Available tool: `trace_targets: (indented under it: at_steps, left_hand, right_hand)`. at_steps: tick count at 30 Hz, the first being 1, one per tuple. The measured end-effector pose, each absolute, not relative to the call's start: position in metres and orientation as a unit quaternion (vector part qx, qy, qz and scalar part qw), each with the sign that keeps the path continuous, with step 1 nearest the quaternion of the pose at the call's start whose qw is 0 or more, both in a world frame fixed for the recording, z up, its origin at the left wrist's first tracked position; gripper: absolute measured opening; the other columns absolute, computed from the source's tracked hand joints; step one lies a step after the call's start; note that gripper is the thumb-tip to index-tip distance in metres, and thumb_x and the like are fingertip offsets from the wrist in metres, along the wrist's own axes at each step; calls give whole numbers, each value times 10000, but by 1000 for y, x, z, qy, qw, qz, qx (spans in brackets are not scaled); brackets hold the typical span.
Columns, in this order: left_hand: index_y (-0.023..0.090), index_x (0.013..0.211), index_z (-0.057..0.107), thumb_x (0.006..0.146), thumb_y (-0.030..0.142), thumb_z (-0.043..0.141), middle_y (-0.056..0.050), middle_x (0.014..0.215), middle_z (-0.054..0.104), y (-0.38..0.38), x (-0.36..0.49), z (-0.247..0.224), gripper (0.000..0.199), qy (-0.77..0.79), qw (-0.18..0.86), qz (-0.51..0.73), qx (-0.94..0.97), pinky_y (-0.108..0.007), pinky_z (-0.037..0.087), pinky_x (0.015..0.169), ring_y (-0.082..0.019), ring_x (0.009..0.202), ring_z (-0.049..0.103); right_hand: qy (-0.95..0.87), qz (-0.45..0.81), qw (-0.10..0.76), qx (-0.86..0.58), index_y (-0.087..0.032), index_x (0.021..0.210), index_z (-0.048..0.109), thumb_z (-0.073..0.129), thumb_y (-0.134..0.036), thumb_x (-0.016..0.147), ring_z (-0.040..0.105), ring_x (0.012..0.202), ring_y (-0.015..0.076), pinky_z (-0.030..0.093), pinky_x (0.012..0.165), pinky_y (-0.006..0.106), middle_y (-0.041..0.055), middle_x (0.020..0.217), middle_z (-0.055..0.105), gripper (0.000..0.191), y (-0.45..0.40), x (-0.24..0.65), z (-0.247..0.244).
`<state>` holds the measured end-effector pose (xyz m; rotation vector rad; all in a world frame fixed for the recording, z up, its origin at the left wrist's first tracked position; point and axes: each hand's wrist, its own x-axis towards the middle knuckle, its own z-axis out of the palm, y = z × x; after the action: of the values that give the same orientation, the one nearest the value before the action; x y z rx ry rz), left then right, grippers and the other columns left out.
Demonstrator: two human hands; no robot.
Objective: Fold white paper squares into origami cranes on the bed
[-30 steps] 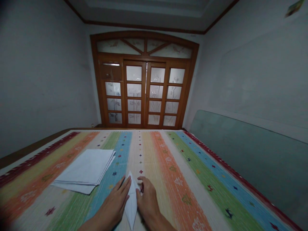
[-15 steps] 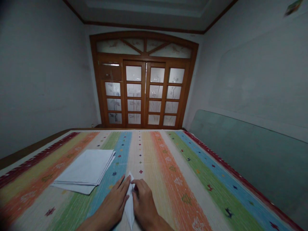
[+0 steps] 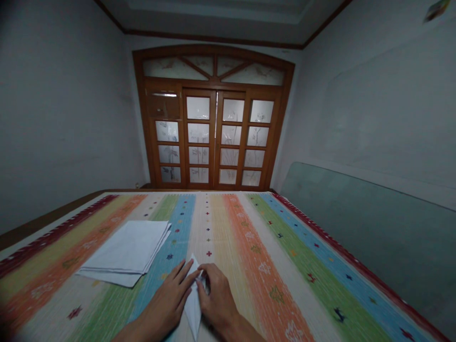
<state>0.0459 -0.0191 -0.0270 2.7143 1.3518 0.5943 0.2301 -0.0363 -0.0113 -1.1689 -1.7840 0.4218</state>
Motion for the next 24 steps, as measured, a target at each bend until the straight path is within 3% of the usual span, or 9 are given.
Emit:
trace_targets:
  at_steps: [6,12,17,24]
  left_hand:
    - [337,1531,379,1016,179,440,-38,1610,390,-19,44,-26,543,432,20,182,883,-553,412,1151,-324,1478,340]
    - [192,1553,343,1040,254,411,-100,1592,411,-16,43,-31,521,442,22,184,878,-488,419,1155,-310,1473,351]
    - [192,1552,349,1051,286,394,-100,1611,374,-15,42,-33,511,430,6,177,885,-504,418,1146,-330,1482,325]
    - [235,1586,262,1045,282,396,-66,1633,337,-18,38,-30,559,408,-20,181,894,-521,409,1143,-337,1496,286]
  right_hand:
    - [-735,142,441,-495,-176,965,710,585,-67,827,651,886,230,518,812,340,84,922,725,216,-39,229,-11]
    - [-793,139,381,-455,-184,865,773,592,-68,844,662,912,232,520,841,336,89,894,747,216,-41,232,-3]
    - [-839,146,338,-401,-188,926,787,563,-62,855,670,944,224,530,861,324,92,929,771,266,-41,243,9]
    - [-836,182,359,-373,-252,888,811,637,-16,790,679,1010,229,541,903,362,52,922,803,309,-31,252,9]
